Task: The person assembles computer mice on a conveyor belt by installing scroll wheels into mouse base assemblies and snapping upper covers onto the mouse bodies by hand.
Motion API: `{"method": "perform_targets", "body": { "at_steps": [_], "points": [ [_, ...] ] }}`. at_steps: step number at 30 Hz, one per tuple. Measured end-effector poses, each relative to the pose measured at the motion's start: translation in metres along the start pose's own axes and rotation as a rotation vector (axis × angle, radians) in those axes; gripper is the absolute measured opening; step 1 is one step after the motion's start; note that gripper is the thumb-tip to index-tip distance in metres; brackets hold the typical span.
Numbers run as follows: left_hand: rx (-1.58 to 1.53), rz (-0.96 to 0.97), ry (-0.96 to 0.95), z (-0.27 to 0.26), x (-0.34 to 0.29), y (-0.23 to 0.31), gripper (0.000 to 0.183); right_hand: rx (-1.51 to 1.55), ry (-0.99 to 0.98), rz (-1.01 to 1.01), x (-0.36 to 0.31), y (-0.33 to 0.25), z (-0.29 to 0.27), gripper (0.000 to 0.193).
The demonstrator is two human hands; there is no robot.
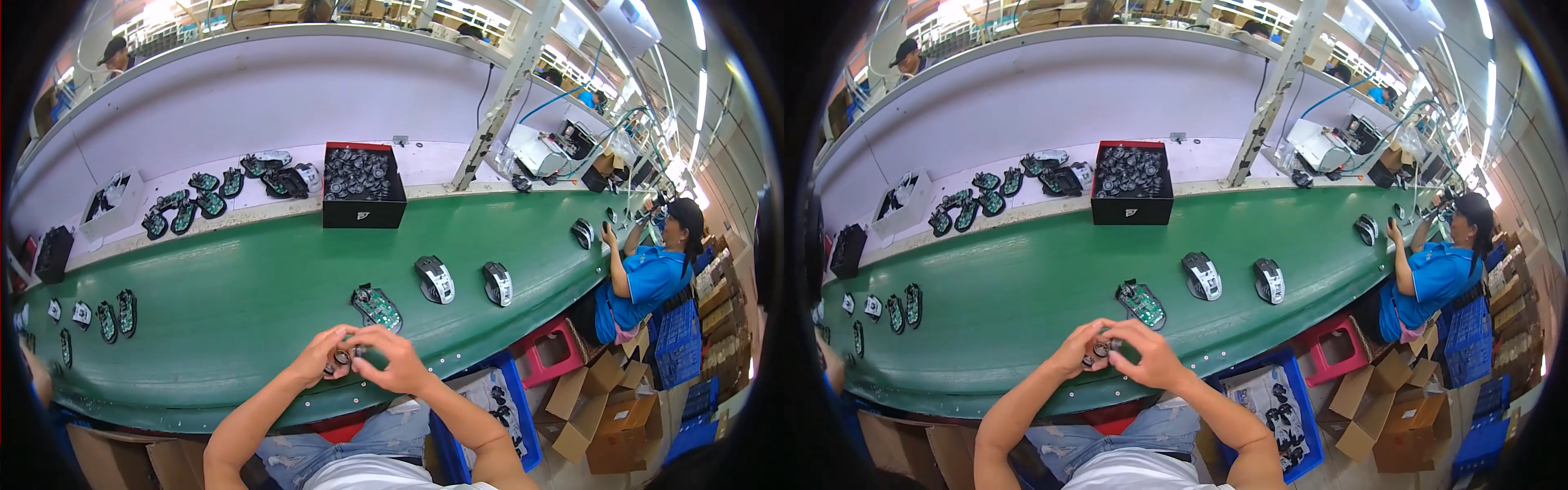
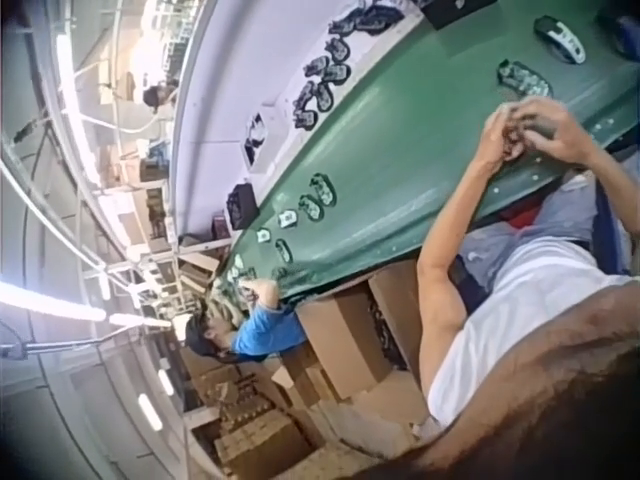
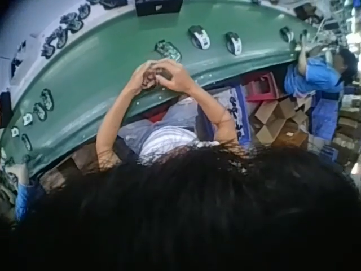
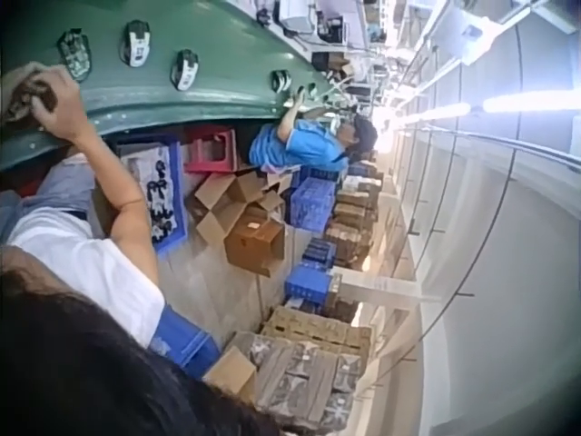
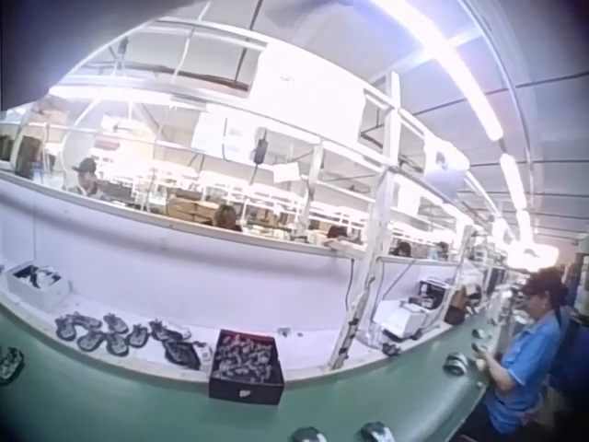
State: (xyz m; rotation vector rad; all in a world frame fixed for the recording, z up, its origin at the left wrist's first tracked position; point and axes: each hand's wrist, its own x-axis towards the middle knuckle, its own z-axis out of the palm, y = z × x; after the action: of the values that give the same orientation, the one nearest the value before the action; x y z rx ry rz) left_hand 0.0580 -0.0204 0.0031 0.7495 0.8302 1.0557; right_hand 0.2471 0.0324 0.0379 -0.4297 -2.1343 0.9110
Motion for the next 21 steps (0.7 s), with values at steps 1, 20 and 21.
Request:
{"method": "perform_targets", "body": {
  "at_steps": [1, 20, 21],
  "points": [
    [-0.021, -0.033, -0.022, -0.001, 0.0, -0.003, 0.044, 0.067, 0.049, 0.111, -0.003, 0.002, -0.007, 0.031],
    [0.313, 0.212, 0.199, -0.013, -0.005, -0.012, 0.014, -0.256, -0.02, 0.177, 0.041, 0.066, -0.078, 0.031],
    [0.324, 0.217, 0.196, -0.012, -0.005, -0.012, 0.013, -0.251, -0.028, 0.179, 0.044, 0.069, -0.07, 0.031]
  ]
}}
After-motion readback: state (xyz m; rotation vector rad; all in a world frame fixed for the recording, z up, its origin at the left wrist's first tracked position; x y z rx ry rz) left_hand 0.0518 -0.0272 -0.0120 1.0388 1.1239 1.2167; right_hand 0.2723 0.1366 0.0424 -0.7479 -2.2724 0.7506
